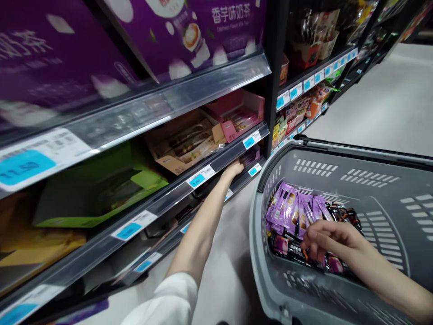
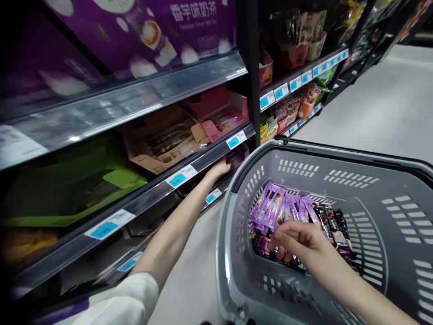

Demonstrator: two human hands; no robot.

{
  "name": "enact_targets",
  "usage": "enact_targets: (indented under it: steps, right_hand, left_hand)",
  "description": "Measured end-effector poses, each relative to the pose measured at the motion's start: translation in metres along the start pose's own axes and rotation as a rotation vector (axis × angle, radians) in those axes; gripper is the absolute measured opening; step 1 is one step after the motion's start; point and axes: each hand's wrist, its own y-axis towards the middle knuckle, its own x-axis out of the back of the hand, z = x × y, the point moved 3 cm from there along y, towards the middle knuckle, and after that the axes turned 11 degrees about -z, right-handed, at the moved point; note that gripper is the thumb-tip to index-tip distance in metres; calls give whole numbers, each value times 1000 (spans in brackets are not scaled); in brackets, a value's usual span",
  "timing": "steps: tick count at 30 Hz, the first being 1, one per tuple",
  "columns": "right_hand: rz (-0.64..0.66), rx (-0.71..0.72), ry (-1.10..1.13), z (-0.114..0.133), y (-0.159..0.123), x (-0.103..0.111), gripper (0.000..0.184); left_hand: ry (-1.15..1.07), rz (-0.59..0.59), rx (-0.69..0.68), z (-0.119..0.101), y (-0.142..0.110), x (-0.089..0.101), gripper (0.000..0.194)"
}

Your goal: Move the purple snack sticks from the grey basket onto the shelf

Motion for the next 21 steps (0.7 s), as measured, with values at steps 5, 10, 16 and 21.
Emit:
enact_targets:
  steps: [5, 10, 16, 21]
  right_hand:
    - [-22, -15, 2, 1, 3, 8, 39]
    - [-159, -16, 71, 2, 10, 20, 31]
    - [-330, -116, 353, -5, 24, 31, 18]
    - [-361, -210, 431, -17, 32, 32, 13]
  left_hand:
    - [258, 36, -24, 6, -10, -14, 39]
    - [334, 34, -110, -3, -27, -9, 49]
    - [19, 14, -302, -42, -76, 13, 38]
    - [-327, -165, -259, -87, -131, 45, 19]
